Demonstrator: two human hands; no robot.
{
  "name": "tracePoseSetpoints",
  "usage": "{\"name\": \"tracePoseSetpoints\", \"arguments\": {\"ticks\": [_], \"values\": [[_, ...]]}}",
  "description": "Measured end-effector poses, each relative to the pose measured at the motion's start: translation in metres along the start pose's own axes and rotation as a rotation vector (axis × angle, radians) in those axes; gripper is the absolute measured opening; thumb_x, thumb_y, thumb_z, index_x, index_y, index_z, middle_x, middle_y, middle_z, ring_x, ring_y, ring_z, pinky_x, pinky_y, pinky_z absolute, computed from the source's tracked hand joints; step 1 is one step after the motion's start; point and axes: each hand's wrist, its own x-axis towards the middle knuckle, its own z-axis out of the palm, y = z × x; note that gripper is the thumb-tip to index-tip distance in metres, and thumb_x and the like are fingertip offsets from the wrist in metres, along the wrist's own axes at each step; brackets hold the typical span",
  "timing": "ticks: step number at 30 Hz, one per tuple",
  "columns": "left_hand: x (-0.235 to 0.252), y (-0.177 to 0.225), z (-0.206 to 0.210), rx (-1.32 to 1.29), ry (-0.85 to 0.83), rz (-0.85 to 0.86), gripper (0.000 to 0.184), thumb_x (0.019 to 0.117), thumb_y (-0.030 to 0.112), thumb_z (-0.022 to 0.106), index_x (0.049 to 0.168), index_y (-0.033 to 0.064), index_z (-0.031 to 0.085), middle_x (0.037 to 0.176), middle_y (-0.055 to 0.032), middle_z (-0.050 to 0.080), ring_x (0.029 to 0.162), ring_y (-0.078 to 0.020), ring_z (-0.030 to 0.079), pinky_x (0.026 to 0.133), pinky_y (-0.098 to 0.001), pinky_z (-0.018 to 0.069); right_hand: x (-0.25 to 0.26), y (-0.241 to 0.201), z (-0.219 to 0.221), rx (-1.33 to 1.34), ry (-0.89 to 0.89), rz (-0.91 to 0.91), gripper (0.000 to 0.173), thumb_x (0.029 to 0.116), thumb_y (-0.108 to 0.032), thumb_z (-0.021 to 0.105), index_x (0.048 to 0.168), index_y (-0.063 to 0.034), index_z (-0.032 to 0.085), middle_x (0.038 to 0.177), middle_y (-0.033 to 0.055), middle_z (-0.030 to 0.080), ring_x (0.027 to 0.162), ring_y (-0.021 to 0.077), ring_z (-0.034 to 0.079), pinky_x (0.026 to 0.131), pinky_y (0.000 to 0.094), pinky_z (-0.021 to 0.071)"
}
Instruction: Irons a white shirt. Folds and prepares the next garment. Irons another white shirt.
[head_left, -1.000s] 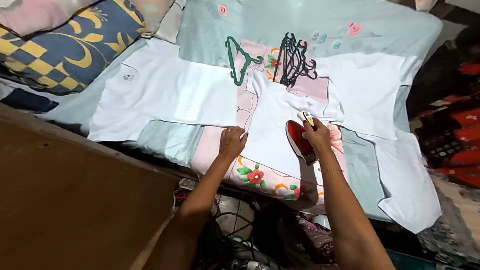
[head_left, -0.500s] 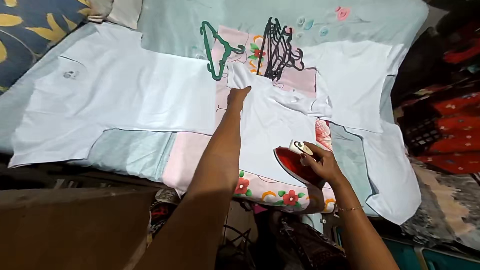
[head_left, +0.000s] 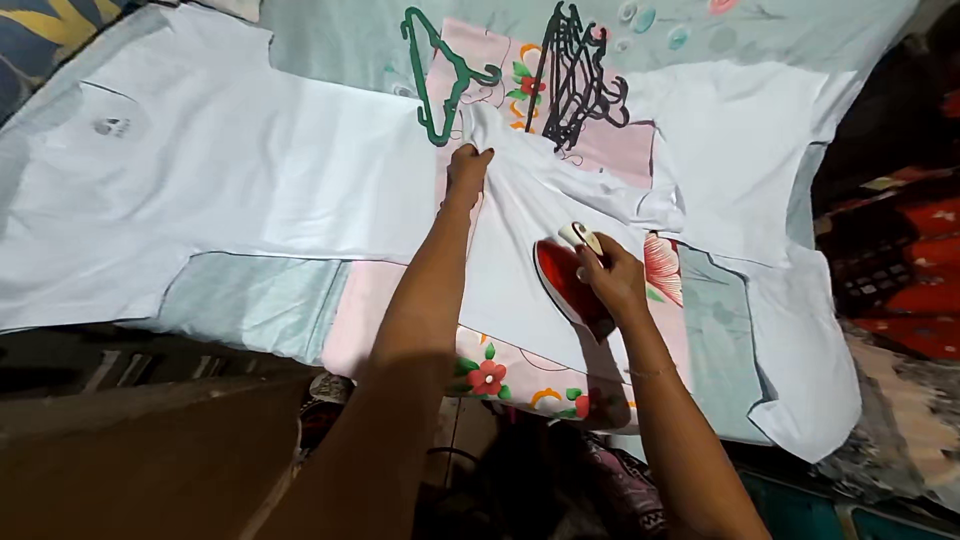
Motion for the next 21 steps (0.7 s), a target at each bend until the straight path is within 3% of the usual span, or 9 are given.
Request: {"name": "tracePoseSetpoints", "arguments": {"ticks": [3,5,6,8,10,13,16,21], "values": [[-0.032,-0.002,-0.016,0.122,-0.094,0.024,0.049,0.0994,0.033,0.067,0.128,-0.0056,0.058,0.105,-0.0199,0.063,0.079,-0.0239,0.057,0.072,-0.0429,0.0513,0.041,-0.025,0.023,0.013,0.025,0.008,0.044,0.1048,-0.042,0.057,0.13,-0.0067,0.066,0.106,0.0252,0.071,0.096,0.0449,0.068,0.082,0.0678,0.0502],[-0.059,-0.001,-0.028,0.246,-0.159,-0.027,0.052,0.0968,0.034,0.071,0.129,-0.0056,0.06,0.114,-0.0253,0.066,0.094,-0.033,0.065,0.086,-0.0517,0.0543,0.063,-0.04,0.035,0.024,0.027,0.003,0.047,0.1051,-0.046,0.054,0.13,-0.0079,0.066,0.106,0.0247,0.07,0.097,0.0447,0.068,0.081,0.0673,0.05],[-0.07,0.0,-0.033,0.284,-0.194,-0.055,0.051,0.0967,0.033,0.071,0.128,-0.0058,0.061,0.116,-0.0269,0.065,0.099,-0.0357,0.065,0.09,-0.0543,0.0532,0.075,-0.046,0.039,0.01,0.012,0.028,0.047,0.105,-0.047,0.053,0.131,-0.0096,0.066,0.109,0.0232,0.071,0.101,0.0434,0.068,0.085,0.0665,0.05],[-0.089,0.001,-0.04,0.337,-0.25,-0.103,0.046,0.0965,0.029,0.072,0.124,-0.007,0.063,0.114,-0.0274,0.066,0.101,-0.0359,0.067,0.093,-0.0544,0.0539,0.082,-0.054,0.041,-0.009,-0.018,0.043,0.048,0.1054,-0.049,0.052,0.132,-0.011,0.065,0.109,0.0229,0.071,0.102,0.0439,0.068,0.085,0.067,0.0498],[-0.106,-0.001,-0.047,0.381,-0.288,-0.12,0.039,0.0981,0.023,0.07,0.12,-0.0079,0.064,0.104,-0.0244,0.066,0.086,-0.0299,0.063,0.083,-0.0493,0.054,0.072,-0.055,0.039,0.014,-0.047,0.005,0.049,0.1054,-0.049,0.052,0.133,-0.0094,0.063,0.105,0.0257,0.07,0.096,0.0469,0.067,0.078,0.0687,0.0495],[-0.135,-0.001,-0.055,0.372,-0.287,-0.11,0.028,0.104,0.018,0.059,0.121,-0.0052,0.063,0.09,-0.0171,0.064,0.068,-0.0203,0.057,0.07,-0.0393,0.0527,0.058,-0.045,0.027,0.014,-0.163,-0.027,0.046,0.1057,-0.044,0.054,0.133,-0.0077,0.063,0.108,0.0242,0.07,0.097,0.0423,0.068,0.085,0.0655,0.0506],[-0.149,-0.002,-0.059,0.292,-0.245,-0.115,0.031,0.1068,0.019,0.055,0.126,-0.0045,0.061,0.09,-0.0158,0.066,0.067,-0.0176,0.061,0.069,-0.0357,0.0548,0.039,-0.037,0.014,0.041,-0.218,-0.057,0.04,0.106,-0.035,0.056,0.132,-0.0056,0.064,0.104,0.0203,0.07,0.091,0.0316,0.067,0.086,0.0544,0.0523],[-0.148,-0.01,-0.059,0.236,-0.198,-0.107,0.029,0.1073,0.019,0.054,0.123,-0.0041,0.062,0.088,-0.0147,0.066,0.067,-0.0171,0.06,0.07,-0.0357,0.0541,0.045,-0.05,0.02,0.028,-0.178,-0.053,0.038,0.106,-0.031,0.058,0.132,-0.0037,0.064,0.102,0.0209,0.069,0.089,0.0328,0.066,0.084,0.054,0.0514]]}}
